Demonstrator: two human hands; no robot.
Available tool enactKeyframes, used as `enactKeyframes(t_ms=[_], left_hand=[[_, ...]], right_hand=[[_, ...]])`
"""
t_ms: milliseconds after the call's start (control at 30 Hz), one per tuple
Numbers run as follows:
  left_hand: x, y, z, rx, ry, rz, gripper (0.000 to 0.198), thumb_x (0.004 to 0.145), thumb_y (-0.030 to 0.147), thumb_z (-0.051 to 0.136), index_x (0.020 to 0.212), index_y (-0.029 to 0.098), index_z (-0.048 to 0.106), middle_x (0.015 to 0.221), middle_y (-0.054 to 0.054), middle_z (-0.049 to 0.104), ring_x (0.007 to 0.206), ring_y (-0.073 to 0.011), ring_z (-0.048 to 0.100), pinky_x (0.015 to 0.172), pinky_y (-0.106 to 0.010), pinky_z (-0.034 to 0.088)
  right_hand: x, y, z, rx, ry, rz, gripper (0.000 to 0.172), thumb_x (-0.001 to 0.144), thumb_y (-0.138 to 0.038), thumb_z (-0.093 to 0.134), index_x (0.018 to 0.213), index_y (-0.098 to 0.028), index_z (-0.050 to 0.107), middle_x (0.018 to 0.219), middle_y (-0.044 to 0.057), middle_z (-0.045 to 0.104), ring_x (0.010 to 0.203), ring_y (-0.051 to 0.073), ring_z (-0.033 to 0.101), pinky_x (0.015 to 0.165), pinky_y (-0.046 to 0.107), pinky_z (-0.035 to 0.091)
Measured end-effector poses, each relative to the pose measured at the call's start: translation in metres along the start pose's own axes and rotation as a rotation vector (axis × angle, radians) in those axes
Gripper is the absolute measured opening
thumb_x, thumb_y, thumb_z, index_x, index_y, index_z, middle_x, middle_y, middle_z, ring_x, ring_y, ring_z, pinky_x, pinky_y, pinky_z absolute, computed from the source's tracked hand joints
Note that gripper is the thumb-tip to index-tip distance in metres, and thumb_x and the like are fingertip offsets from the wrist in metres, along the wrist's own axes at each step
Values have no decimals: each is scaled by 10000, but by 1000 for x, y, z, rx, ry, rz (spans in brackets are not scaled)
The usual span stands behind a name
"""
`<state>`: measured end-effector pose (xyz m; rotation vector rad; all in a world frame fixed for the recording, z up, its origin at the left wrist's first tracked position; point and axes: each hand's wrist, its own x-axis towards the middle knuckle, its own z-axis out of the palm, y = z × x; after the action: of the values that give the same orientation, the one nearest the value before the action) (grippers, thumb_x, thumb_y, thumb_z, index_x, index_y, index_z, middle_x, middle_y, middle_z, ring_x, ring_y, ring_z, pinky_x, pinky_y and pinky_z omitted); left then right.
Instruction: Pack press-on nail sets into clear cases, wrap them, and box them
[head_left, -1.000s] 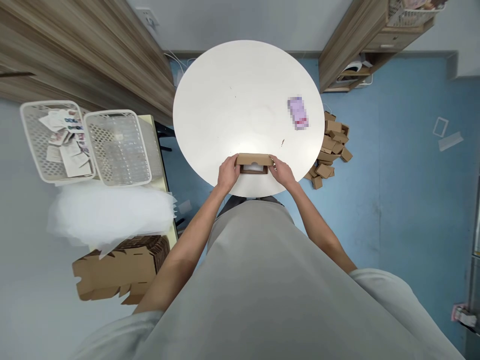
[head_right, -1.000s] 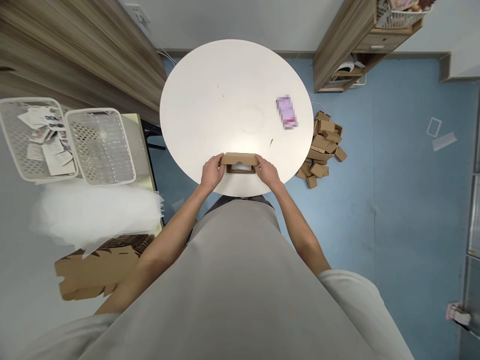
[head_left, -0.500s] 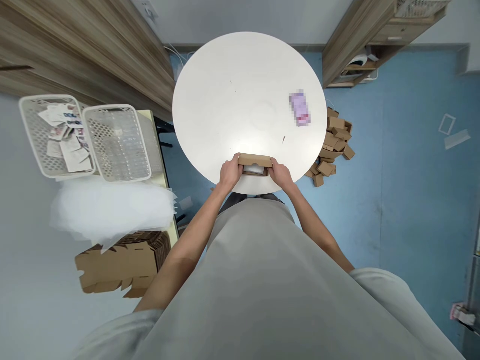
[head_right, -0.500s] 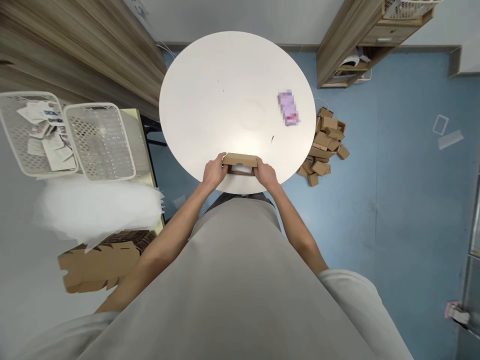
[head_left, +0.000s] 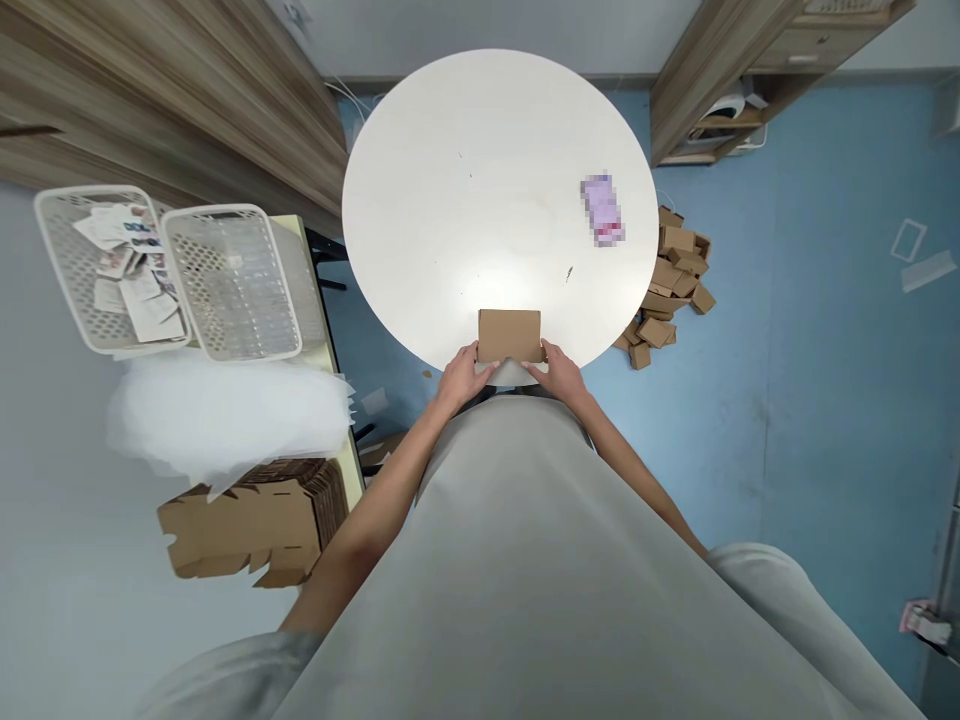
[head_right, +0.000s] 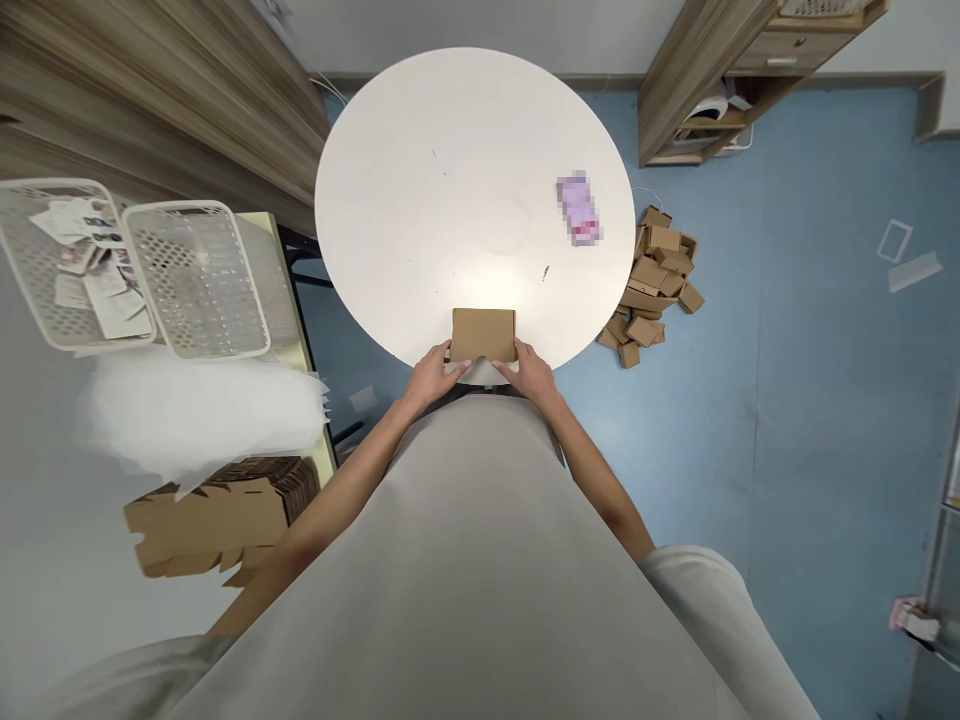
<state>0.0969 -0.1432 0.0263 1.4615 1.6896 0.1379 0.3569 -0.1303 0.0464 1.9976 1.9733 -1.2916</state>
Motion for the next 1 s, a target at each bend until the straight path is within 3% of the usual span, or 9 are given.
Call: enactKeyframes(t_ms=[133,267,400,700,867,1000], left_hand=[[12,-18,18,-249,10,-117,467,1093,500,575,1384,186,762,1339,-158,796,1108,-319,776,1048,-441,587],[30,-33,36,-576,2,-333,323,984,383,742,1198,158,830,1179,-133,830,1022,-269,803,1019,-409,635],[38,-41,51,-793,-10,-440,302,927,246,760,1179,90,815,1138,-133,832,985,-229,806,1027,-423,656],[36,-51,65,-903,30,-460,370,848,216,845,1190,78,807,1143,-157,840,1097,-268,806,1105,-453,627],[38,-51,63,-715,38,-433,460,843,301,849,1265,122,813,1200,-156,837,1186,-304,788,1118,-459,605],[40,-48,53,-463,48,-369,393,894,254,774,1274,168,823,1242,-140,835,1215,-297,767,1152,-423,555]], right_hand=[[9,14,13,198,18,74,392,1149,-379,495,1421,-188,703,1375,145,783,1156,281,780,1036,400,596],[25,23,26,403,23,234,245,1091,-287,592,1188,-183,791,1280,134,829,1143,271,805,1073,397,611],[34,25,39,666,-21,382,205,1081,-249,604,1046,-161,786,1169,114,847,935,208,843,947,328,677],[34,34,50,649,-39,428,315,1105,-254,608,1373,-122,707,1145,127,841,882,177,846,823,276,683],[38,38,54,560,-41,432,331,1095,-263,618,1391,-152,717,1214,123,832,942,197,853,909,305,664],[38,37,51,447,-37,407,347,1078,-262,624,1394,-165,728,1221,123,834,1085,246,833,1051,367,622]])
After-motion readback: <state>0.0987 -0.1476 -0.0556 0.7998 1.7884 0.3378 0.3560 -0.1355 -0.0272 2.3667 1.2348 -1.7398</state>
